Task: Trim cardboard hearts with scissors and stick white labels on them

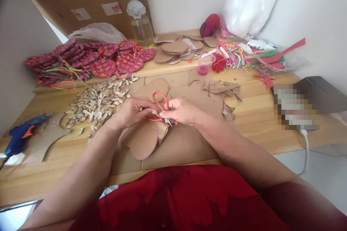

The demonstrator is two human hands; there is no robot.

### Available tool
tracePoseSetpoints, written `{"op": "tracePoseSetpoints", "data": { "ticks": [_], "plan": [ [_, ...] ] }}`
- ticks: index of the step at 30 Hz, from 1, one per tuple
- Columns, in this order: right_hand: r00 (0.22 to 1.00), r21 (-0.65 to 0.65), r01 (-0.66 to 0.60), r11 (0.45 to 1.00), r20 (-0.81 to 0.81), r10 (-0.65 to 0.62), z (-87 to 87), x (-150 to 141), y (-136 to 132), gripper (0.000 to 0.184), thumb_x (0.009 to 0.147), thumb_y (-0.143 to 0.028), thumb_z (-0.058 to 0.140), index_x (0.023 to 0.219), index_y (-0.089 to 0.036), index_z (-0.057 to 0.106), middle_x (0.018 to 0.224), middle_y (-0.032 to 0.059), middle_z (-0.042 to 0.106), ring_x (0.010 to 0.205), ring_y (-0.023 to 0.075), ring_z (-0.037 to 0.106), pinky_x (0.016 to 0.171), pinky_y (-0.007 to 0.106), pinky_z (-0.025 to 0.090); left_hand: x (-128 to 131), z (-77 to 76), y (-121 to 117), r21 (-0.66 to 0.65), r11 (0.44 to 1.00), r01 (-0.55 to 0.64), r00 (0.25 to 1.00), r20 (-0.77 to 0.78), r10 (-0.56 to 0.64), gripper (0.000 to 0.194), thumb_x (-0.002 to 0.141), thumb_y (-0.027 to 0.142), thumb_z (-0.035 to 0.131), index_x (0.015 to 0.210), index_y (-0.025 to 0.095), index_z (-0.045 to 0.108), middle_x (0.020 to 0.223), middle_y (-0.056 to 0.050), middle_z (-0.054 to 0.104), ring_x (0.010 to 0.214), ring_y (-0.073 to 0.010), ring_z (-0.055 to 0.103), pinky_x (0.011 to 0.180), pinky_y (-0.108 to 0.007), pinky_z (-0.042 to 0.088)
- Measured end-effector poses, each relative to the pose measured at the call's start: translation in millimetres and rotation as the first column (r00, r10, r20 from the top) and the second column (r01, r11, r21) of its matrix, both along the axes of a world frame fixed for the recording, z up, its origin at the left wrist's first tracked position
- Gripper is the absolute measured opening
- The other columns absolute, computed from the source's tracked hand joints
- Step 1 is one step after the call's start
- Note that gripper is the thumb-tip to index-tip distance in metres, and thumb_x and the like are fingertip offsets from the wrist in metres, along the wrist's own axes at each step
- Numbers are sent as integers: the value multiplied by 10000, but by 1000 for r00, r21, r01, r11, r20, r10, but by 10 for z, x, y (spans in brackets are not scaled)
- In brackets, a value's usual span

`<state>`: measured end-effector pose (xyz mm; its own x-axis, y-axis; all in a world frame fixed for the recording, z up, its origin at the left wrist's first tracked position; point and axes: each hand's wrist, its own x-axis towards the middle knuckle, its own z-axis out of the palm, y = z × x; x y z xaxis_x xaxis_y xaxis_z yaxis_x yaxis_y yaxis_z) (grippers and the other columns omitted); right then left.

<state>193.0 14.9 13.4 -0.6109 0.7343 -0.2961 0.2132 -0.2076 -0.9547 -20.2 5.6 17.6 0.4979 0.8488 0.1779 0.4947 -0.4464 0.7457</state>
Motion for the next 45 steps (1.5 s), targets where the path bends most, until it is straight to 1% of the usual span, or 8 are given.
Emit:
{"op": "tracePoseSetpoints", "data": {
  "ticks": [7, 11, 14, 19, 25, 37, 41, 45],
  "plan": [
    [999, 29, 18, 999, -48, -17, 27, 36, 59, 300, 744, -396, 772, 773, -144, 612, 619, -29, 594, 499, 64, 480, 432, 199, 377, 59, -53, -30, -64, 997, -34, 986, 161, 44, 185, 887, 347, 648, 868, 210, 771, 847, -54, 753, 766, -174, 681, 729, -253, 490],
    [987, 94, 134, 987, -97, -125, 88, 84, 108, 276, 773, -397, 739, 799, -150, 619, 667, -5, 635, 503, 71, 491, 454, 214, 390, 12, -92, 24, -132, 974, -186, 895, 386, 223, 391, 888, 440, 646, 1184, 188, 682, 1056, -98, 721, 937, -198, 672, 819, -286, 519],
    [985, 176, 170, 970, -30, -168, 133, 110, 103, 255, 813, -399, 696, 788, -156, 623, 647, -12, 622, 497, 73, 481, 470, 225, 372, -12, -118, 59, -149, 954, -259, 877, 379, 296, 428, 933, 468, 559, 1229, 173, 650, 924, -75, 716, 849, -179, 659, 796, -292, 521],
    [992, 202, 66, 977, 89, -86, 120, 89, 61, 239, 818, -375, 684, 733, -165, 608, 559, -46, 563, 477, 68, 439, 473, 223, 321, -3, -77, 43, -45, 976, -215, 960, 176, 219, 285, 919, 430, 571, 868, 216, 751, 767, -38, 705, 721, -173, 600, 742, -284, 485],
    [998, 40, 50, 998, 28, -51, 28, 35, 45, 243, 743, -310, 738, 706, -181, 535, 553, -55, 568, 455, 64, 455, 469, 218, 353, -1, 49, 10, 114, 990, -80, 997, 19, 78, 257, 934, 364, 537, 830, 216, 719, 788, -50, 706, 751, -179, 623, 743, -276, 460],
    [998, 122, 55, 991, -4, -55, 37, 3, 42, 305, 736, -423, 761, 761, -152, 622, 598, -44, 545, 510, 72, 446, 480, 220, 343, 76, -52, -14, 106, 994, 23, 986, 163, -40, 170, 931, 331, 608, 932, 208, 725, 907, -57, 670, 853, -168, 616, 813, -274, 464],
    [995, 198, 90, 976, 20, -96, 32, 50, 86, 286, 797, -429, 713, 769, -159, 623, 620, -36, 563, 513, 73, 448, 484, 223, 331, 88, -137, 3, -3, 994, -110, 899, 427, 101, 564, 825, 368, 747, 1339, 248, 546, 1252, -100, 617, 1045, -199, 609, 927, -323, 472],
    [972, 185, 235, 954, -31, -233, -35, 70, 118, 276, 839, -447, 665, 845, -172, 634, 702, 3, 633, 524, 93, 488, 489, 236, 390, 72, -197, 65, -304, 914, -270, 678, 614, 404, 601, 811, 440, 743, 1317, 202, 523, 1076, -77, 666, 876, -148, 627, 779, -261, 494]
  ]
}}
